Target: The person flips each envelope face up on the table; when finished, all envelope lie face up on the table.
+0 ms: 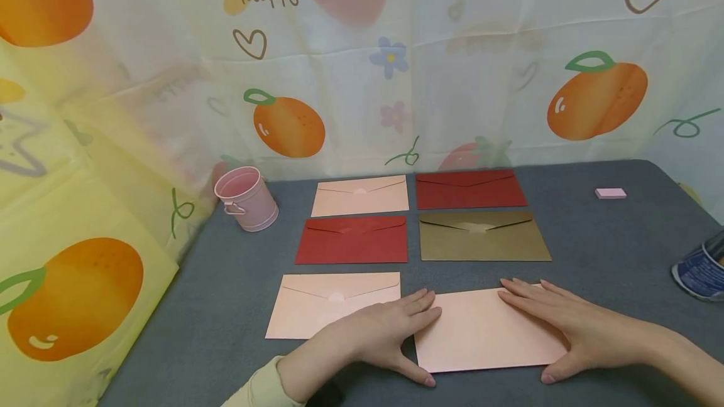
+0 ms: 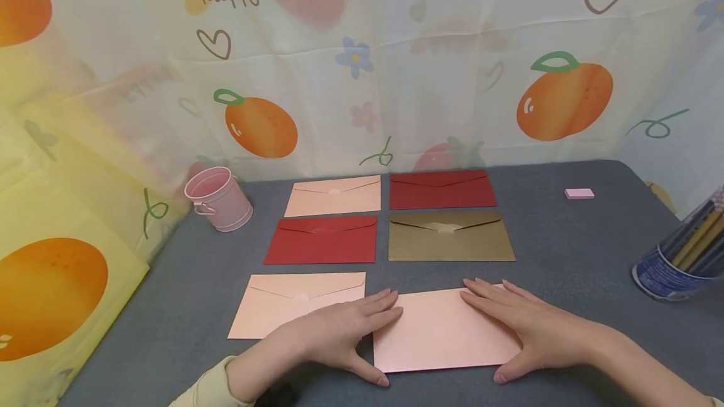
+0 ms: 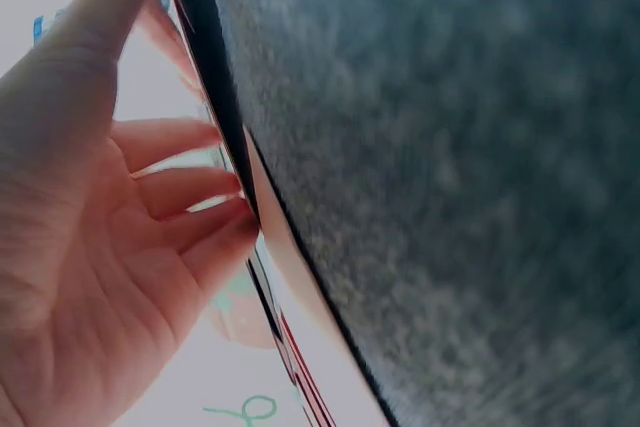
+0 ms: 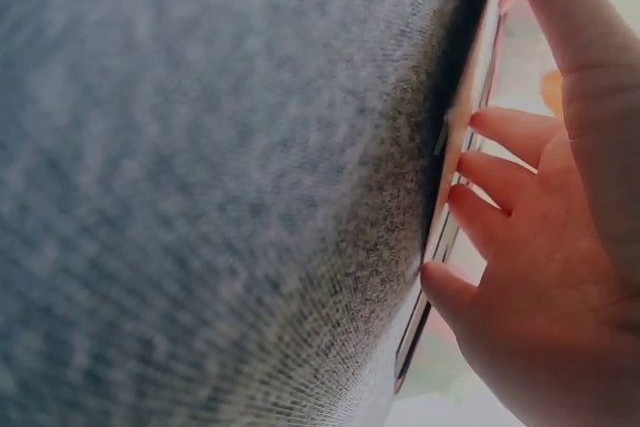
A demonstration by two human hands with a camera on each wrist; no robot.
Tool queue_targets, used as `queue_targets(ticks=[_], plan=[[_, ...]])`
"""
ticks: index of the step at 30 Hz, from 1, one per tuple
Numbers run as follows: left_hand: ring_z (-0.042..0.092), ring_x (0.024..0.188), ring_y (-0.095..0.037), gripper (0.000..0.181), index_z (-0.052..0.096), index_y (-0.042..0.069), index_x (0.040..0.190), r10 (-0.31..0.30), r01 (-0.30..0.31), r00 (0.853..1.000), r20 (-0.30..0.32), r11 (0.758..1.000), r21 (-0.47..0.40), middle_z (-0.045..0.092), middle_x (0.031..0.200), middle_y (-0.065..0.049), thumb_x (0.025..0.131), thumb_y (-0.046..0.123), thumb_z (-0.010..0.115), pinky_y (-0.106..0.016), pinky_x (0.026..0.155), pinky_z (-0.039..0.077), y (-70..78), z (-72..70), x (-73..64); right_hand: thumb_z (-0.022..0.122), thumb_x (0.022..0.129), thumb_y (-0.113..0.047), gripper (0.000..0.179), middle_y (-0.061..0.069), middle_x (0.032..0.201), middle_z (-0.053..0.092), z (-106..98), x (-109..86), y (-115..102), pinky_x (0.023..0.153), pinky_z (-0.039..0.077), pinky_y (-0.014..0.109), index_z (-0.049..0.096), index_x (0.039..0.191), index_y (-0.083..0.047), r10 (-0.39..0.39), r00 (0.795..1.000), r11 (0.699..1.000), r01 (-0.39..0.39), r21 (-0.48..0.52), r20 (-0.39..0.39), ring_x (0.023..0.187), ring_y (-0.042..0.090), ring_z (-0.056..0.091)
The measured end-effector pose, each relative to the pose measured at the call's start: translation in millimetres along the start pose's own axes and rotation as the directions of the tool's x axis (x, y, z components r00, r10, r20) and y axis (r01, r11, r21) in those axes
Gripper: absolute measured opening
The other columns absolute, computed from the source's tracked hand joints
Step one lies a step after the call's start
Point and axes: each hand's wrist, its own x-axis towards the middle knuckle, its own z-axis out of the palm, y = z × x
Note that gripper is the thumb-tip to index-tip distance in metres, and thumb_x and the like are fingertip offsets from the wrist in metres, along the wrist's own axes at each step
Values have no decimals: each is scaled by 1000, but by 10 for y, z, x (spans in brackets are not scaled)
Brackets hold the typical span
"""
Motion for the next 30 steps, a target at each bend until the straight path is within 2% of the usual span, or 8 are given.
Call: queue_targets(ticks=[7,10,11,13,16,19,24,30], plan=[[31,141,-12,73,49,17,145,70,-73,996,-59,996,-47,41,151,-3,86,59,63,-25,107,36,-46,-57,-40,74,79,-55,94,10,154,35,-45,8,-35,109,-2,9,33,153,-14,-8,1000,998,7,-60,-22,144,-3,11],[39,135,-5,61,57,18,137,138,-145,981,-133,989,-38,50,144,0,89,54,63,-19,102,39,-89,-67,-57,71,82,-55,84,2,152,41,-93,-1,-62,107,2,7,38,151,-20,47,999,997,-47,-59,-14,143,5,21],[42,133,-3,56,60,17,135,164,-172,973,-163,984,-38,54,140,1,90,52,63,-17,100,39,-104,-71,-61,71,83,-55,80,-2,150,43,-116,-6,-73,109,10,11,40,150,-24,74,997,995,-75,-66,-10,141,9,28],[46,128,1,48,64,17,129,219,-233,949,-227,972,-37,59,133,3,91,46,64,-13,98,39,-134,-85,-64,70,85,-53,72,-8,146,47,-161,-9,-86,108,23,15,44,147,-29,110,994,992,-110,-55,-2,135,16,40],[52,120,5,36,70,16,121,295,-329,897,-329,943,-52,66,123,5,91,35,67,-12,96,40,-175,-110,-71,71,87,-45,60,-10,139,54,-230,3,-87,96,43,24,51,142,-31,101,995,994,-102,-27,-6,125,18,53],[57,109,9,25,73,15,112,330,-404,839,-432,910,-91,70,114,6,90,26,69,-11,89,44,-208,-133,-75,73,88,-33,50,-6,131,61,-278,19,-62,88,48,19,58,135,-27,27,998,999,-26,20,-54,118,9,57],[62,92,10,15,76,11,102,285,-457,767,-574,872,-178,73,102,6,89,16,72,-16,77,52,-256,-143,-93,77,85,-14,42,-5,118,68,-330,22,-1,86,42,9,66,124,-21,-53,986,991,71,111,-155,109,6,62],[67,83,2,16,75,4,100,220,-492,717,-661,832,-257,74,92,-1,84,3,74,-18,70,54,-306,-171,-86,73,80,8,40,0,107,71,-368,20,88,75,49,15,70,115,-12,-49,969,958,114,263,-240,95,9,66]])
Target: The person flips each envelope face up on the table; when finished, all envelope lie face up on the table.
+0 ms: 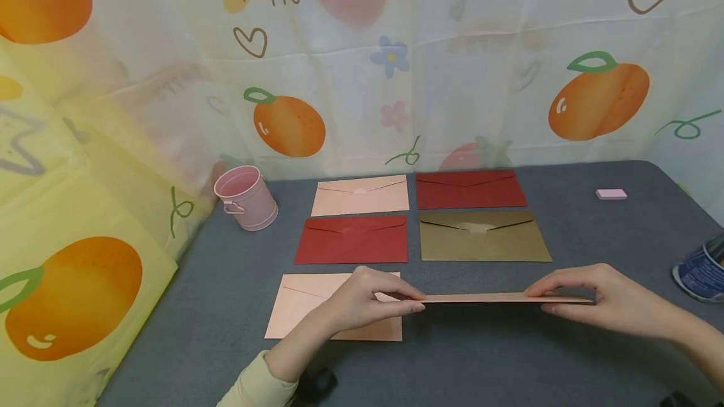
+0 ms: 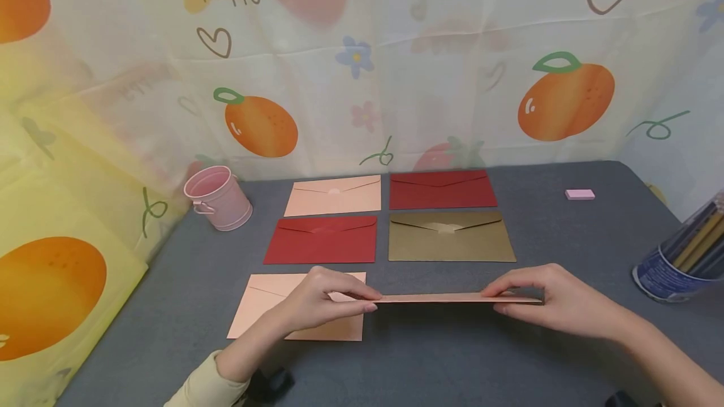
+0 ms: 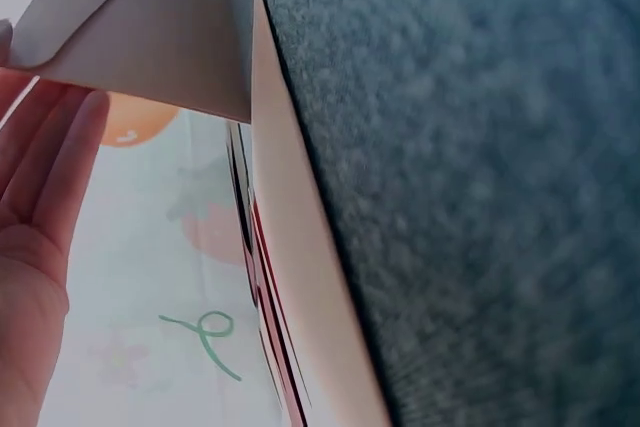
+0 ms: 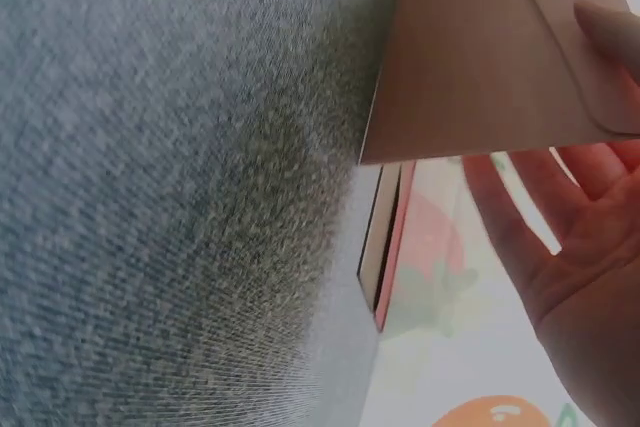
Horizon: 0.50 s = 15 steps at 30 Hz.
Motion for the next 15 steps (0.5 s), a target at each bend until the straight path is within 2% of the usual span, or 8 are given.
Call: queue_targets(ticks=[4,7,10,13,15], plan=[[67,81,1,18,75,4,100,-36,36,996,-76,999,2,74,90,-2,83,0,74,-19,72,55,-17,-13,4,72,79,12,38,1,100,72,-25,9,10,71,49,17,71,109,-12,37,997,999,-36,13,-75,87,10,67],[68,82,0,17,75,4,101,-48,50,991,-127,999,14,74,92,-2,85,1,73,-21,72,55,-46,-14,5,72,82,6,32,-2,94,72,-43,13,-18,67,49,18,72,105,-16,140,982,990,-143,-11,-125,81,8,66],[68,83,-1,16,75,4,101,-48,54,982,-180,998,28,74,93,-2,86,2,72,-21,72,56,-79,-15,12,71,85,3,27,-3,91,73,-59,13,-39,63,51,21,73,102,-17,237,958,971,-240,2,-162,78,8,66],[68,83,-2,15,75,5,101,-52,62,973,-224,997,39,74,93,-2,86,2,72,-22,71,56,-105,-11,21,69,85,6,26,-2,92,73,-68,18,-35,65,53,22,73,101,-14,256,946,966,-258,15,-197,80,7,68],[68,83,-2,14,75,5,101,-79,89,965,-250,996,26,74,93,-2,87,3,72,-23,71,56,-116,-4,28,69,85,8,26,-1,92,73,-69,26,-21,66,53,21,73,101,-13,246,945,969,-248,18,-215,80,7,68]])
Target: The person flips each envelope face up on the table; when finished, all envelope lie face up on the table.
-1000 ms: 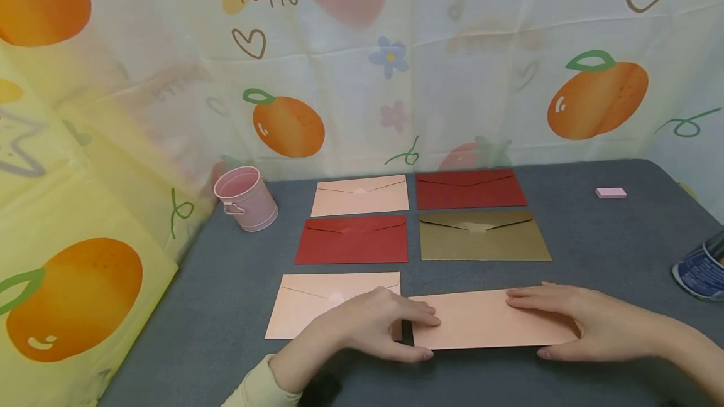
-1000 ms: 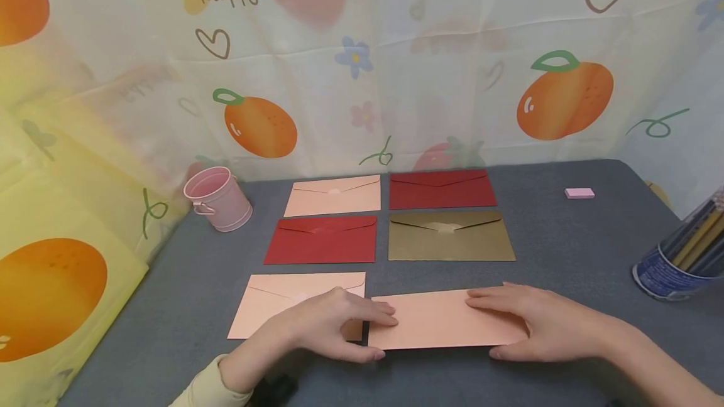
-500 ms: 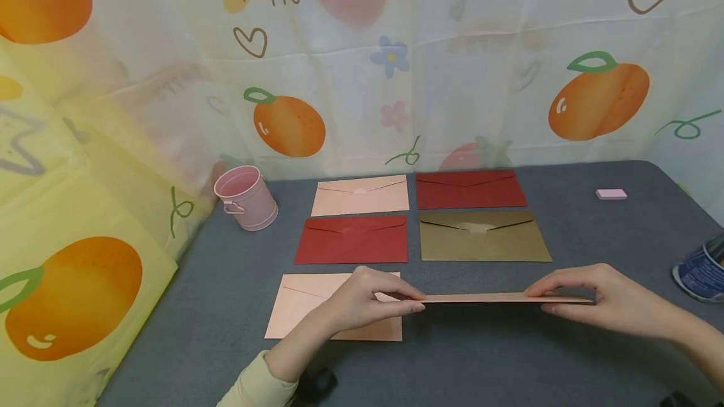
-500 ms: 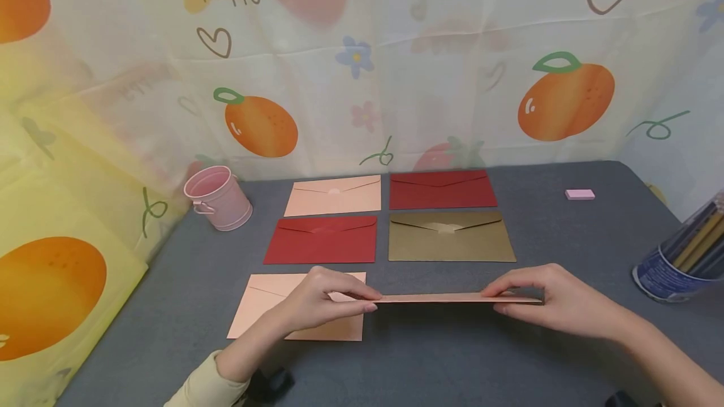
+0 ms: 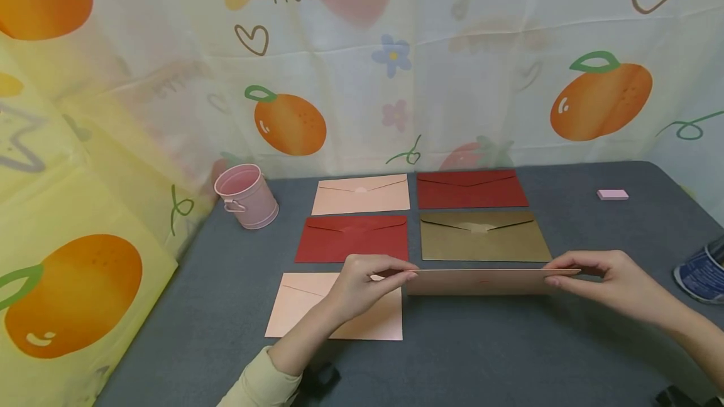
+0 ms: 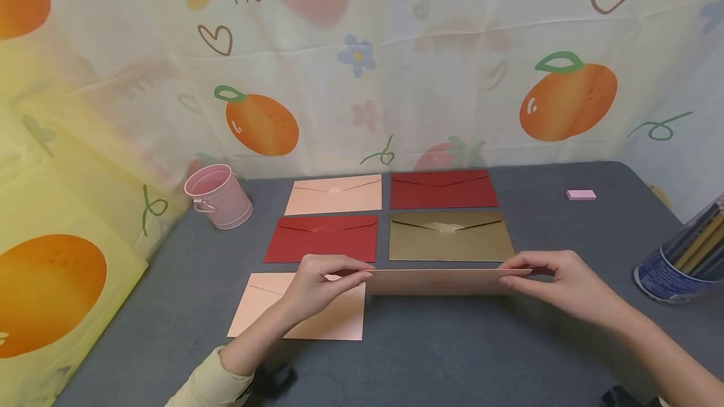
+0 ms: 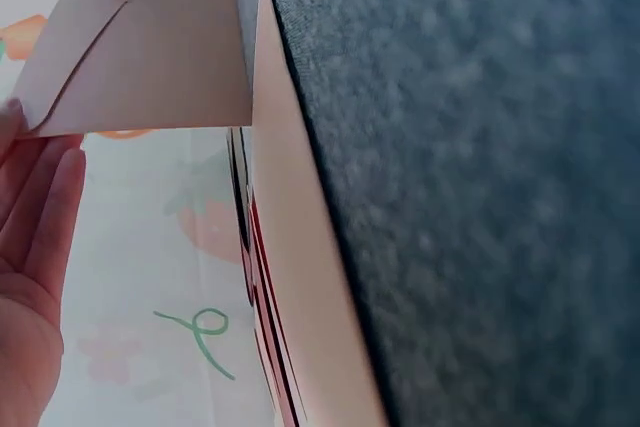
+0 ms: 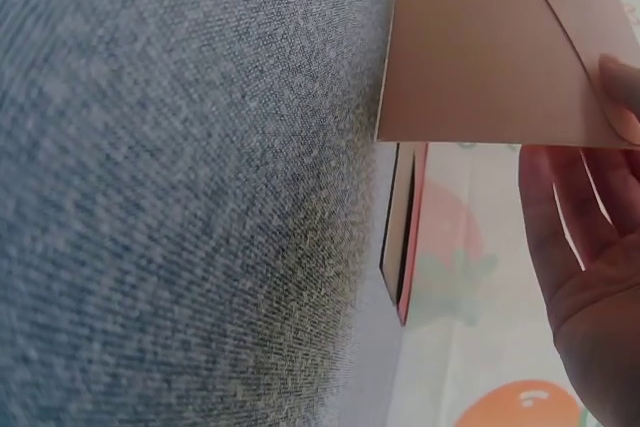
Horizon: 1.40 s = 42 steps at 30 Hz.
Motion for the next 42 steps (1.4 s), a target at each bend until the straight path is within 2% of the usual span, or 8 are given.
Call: queue_targets(ticks=[3,5,11,17,21,25,32,42], plan=[[69,79,-7,13,76,7,100,-87,86,996,-35,996,-33,74,92,1,88,8,72,-25,69,56,-2,19,12,67,85,10,26,0,91,73,-3,15,23,65,52,20,72,101,-11,-8,1000,1000,8,15,-12,79,6,68],[69,76,-13,12,76,10,100,-175,171,983,-54,983,-72,74,90,3,89,14,72,-27,67,57,3,35,21,66,87,9,24,0,89,73,-9,27,34,62,51,21,72,100,-10,1,1000,1000,0,29,-9,75,7,66],[70,74,-27,14,77,13,100,-427,409,903,-43,887,-215,73,86,1,88,21,74,-33,68,58,3,86,54,66,90,3,17,-1,87,69,-13,49,57,57,49,26,71,101,-9,89,996,995,-89,51,5,68,8,61],[71,75,-24,19,74,6,105,-548,525,837,18,792,-310,73,87,-8,88,13,74,-34,71,58,-47,128,73,65,92,-2,17,0,90,70,-16,37,144,62,53,26,68,108,-6,182,982,981,-184,68,43,72,10,63],[71,79,-22,23,72,5,111,-586,567,809,47,758,-322,73,92,-10,89,10,72,-33,71,58,-74,157,80,63,94,-3,20,0,92,70,-29,19,213,63,53,26,64,114,-2,224,971,970,-231,78,89,76,11,63],[71,83,-23,27,69,5,116,-597,589,799,67,757,-282,72,96,-11,90,9,71,-31,73,58,-87,179,80,63,94,-5,25,1,94,70,-42,7,258,64,54,27,61,118,1,242,962,964,-253,85,123,77,11,63],[68,90,-9,33,68,15,122,-628,638,769,123,767,-72,71,103,2,90,21,71,-27,77,53,-91,213,76,70,91,-15,33,-3,93,67,-42,-28,291,65,50,23,62,121,-5,290,948,957,-290,-18,128,81,9,61],[64,87,-4,36,66,7,124,-601,610,773,202,792,18,70,106,1,90,20,69,-23,76,51,-83,246,72,73,88,-18,35,-5,84,60,-48,-58,401,60,38,22,64,120,-5,296,942,952,-278,-125,161,75,6,54]])
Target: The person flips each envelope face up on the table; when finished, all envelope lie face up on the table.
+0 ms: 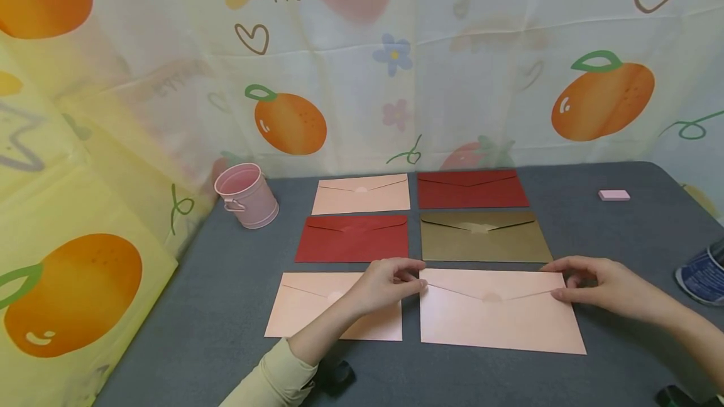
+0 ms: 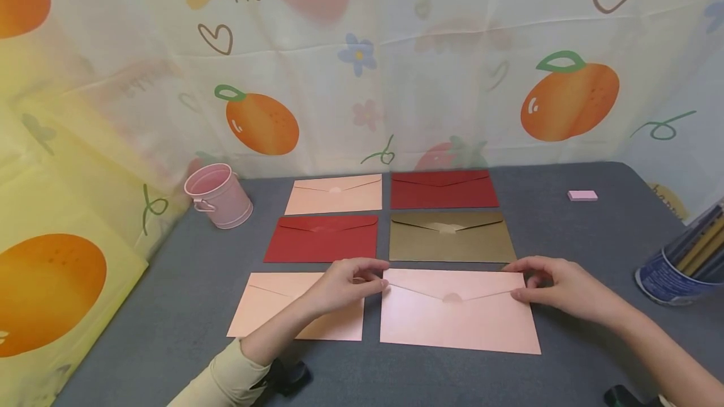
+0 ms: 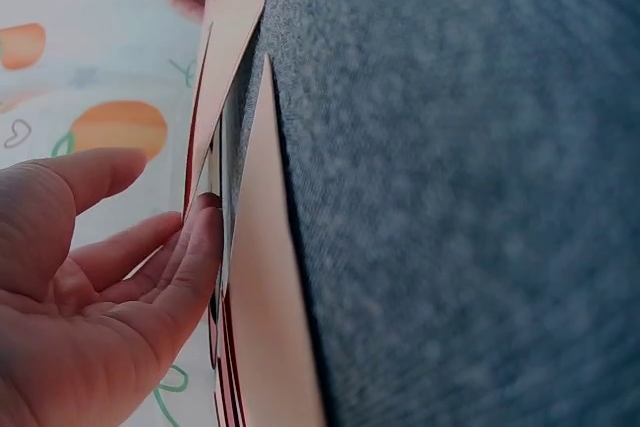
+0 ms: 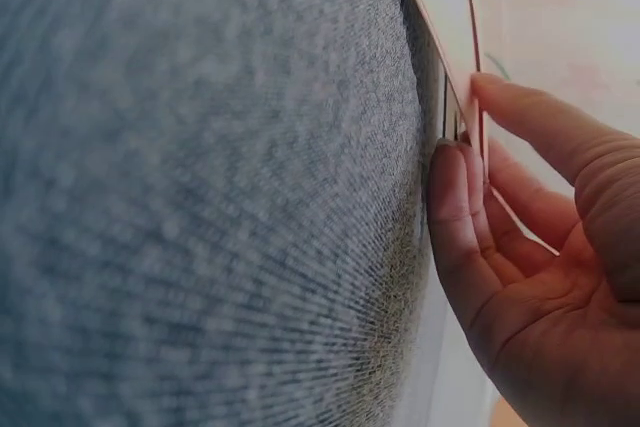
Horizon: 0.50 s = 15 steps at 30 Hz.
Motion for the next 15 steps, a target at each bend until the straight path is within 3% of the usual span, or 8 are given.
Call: queue_targets(ticks=[10,15], plan=[[63,93,-7,41,62,4,128,-9,8,999,38,1000,29,66,119,-4,92,22,68,-22,77,51,6,11,-18,75,87,-19,34,-5,87,58,14,-13,-11,58,38,23,66,117,-7,-15,1000,1000,14,-24,-20,73,5,54],[63,94,-11,40,63,0,126,30,-32,999,39,998,50,66,115,-7,91,20,68,-21,79,51,-2,23,-9,77,85,-21,33,-5,94,60,17,-15,-6,59,41,23,67,115,-10,-22,999,998,20,-52,-36,74,5,56]])
